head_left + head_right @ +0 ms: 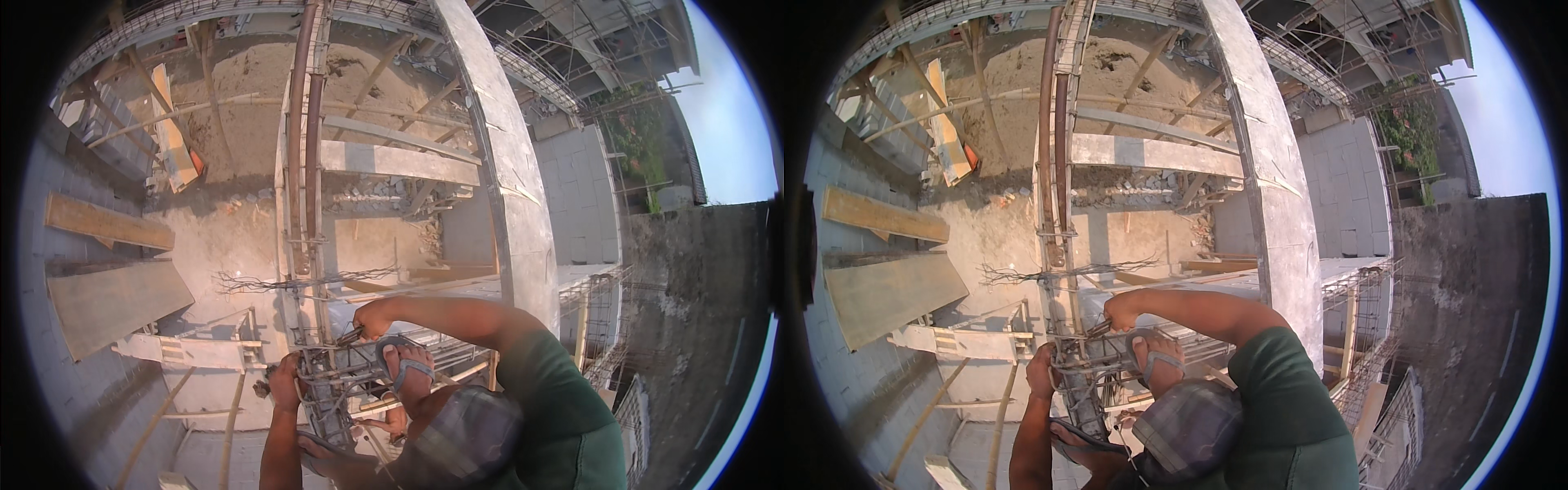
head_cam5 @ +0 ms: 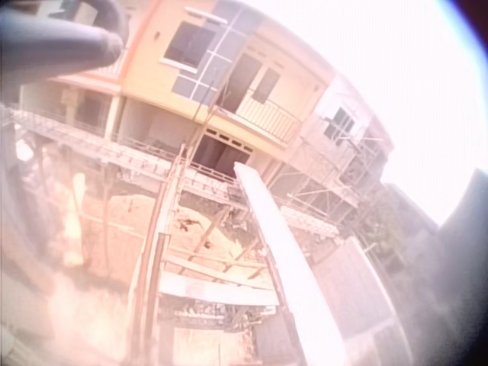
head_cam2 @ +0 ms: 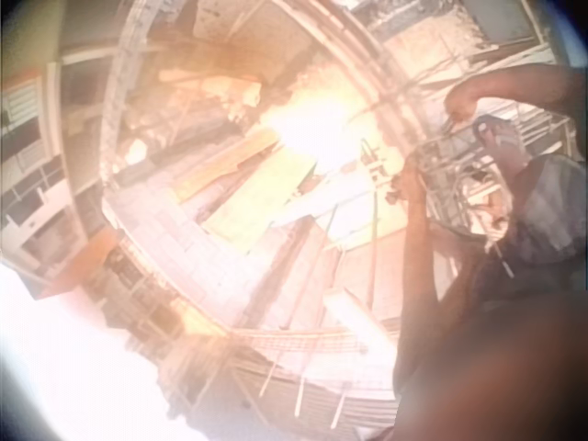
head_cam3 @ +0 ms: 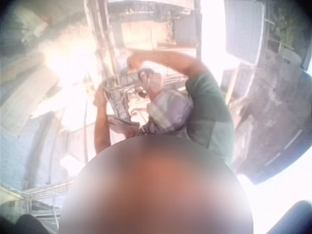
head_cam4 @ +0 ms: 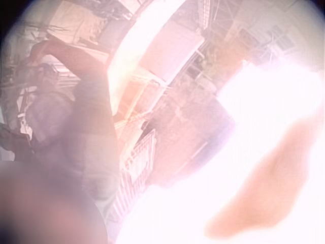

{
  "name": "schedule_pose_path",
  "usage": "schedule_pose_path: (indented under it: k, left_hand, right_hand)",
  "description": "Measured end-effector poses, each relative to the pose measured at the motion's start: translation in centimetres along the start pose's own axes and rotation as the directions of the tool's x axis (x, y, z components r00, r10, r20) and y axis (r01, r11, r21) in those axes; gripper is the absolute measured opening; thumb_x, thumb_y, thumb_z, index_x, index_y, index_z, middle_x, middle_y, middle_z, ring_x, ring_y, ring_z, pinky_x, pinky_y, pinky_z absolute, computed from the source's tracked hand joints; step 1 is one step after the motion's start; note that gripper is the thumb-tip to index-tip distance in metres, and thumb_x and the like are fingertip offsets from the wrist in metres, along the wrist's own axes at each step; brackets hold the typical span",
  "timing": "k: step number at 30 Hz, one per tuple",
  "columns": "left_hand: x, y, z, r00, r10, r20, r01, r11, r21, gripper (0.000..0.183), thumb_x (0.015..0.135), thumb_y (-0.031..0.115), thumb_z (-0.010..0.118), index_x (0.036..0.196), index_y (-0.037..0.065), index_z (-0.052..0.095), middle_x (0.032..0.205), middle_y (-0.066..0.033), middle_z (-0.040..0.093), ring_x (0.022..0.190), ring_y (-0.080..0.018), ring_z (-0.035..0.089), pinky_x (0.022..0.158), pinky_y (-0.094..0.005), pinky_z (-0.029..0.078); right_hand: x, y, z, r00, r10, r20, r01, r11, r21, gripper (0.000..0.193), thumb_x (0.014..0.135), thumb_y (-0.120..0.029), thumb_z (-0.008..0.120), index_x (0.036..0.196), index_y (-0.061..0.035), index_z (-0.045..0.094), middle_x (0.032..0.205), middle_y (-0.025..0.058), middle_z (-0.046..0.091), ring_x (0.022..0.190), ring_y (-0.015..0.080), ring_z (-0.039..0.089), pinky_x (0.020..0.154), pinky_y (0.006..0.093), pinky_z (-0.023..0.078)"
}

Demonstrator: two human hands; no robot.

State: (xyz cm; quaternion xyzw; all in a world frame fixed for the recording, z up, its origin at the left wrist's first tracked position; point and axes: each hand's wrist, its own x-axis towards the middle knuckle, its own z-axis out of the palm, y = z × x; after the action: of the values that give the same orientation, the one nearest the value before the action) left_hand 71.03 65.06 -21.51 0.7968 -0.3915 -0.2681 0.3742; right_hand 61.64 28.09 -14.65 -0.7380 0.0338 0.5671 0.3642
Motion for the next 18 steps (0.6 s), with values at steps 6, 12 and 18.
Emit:
schedule_pose_path:
  k: [6, 12, 18]
  left_hand:
    - [0.5, 0.6, -0.6, 1.0, 0.016, -0.018, -0.016, 0.999, -0.029, 0.05, 0.084, 0.011, 0.076, 0.133, 0.006, 0.075, 0.125, -0.0207, 0.077, 0.109, -0.0458, 0.076, 0.092, -0.0489, 0.063]
    - [0.8, 1.6, -1.0, 1.0, 0.0, -0.031, -0.001, 0.999, -0.05, 0.034, 0.094, 0.016, 0.076, 0.126, 0.003, 0.075, 0.117, -0.0242, 0.079, 0.106, -0.0463, 0.077, 0.09, -0.0471, 0.062]
    - [0.6, 1.0, -0.8, 1.0, 0.006, -0.009, -0.006, 1.0, -0.016, 0.055, 0.079, 0.006, 0.078, 0.134, 0.006, 0.074, 0.127, -0.0214, 0.077, 0.111, -0.046, 0.075, 0.092, -0.0493, 0.063]
  right_hand:
    - [0.3, 2.4, -0.3, 0.997, 0.016, 0.069, -0.041, 0.927, 0.373, 0.051, 0.092, -0.003, 0.077, 0.142, -0.0064, 0.067, 0.092, 0.013, 0.078, 0.081, 0.0246, 0.078, 0.063, 0.0429, 0.061]
    - [-4.0, -2.9, -0.6, 0.963, -0.043, -0.265, -0.053, 0.938, -0.342, 0.035, 0.102, -0.021, 0.071, 0.13, 0.0002, 0.068, 0.096, 0.0212, 0.08, 0.095, 0.0407, 0.08, 0.076, 0.0544, 0.062]
    - [-6.3, -6.1, 1.5, 0.96, 0.012, -0.279, -0.07, 0.978, -0.199, 0.052, 0.118, -0.046, 0.051, 0.12, 0.0017, 0.07, 0.095, 0.0233, 0.079, 0.091, 0.042, 0.08, 0.078, 0.0564, 0.062]
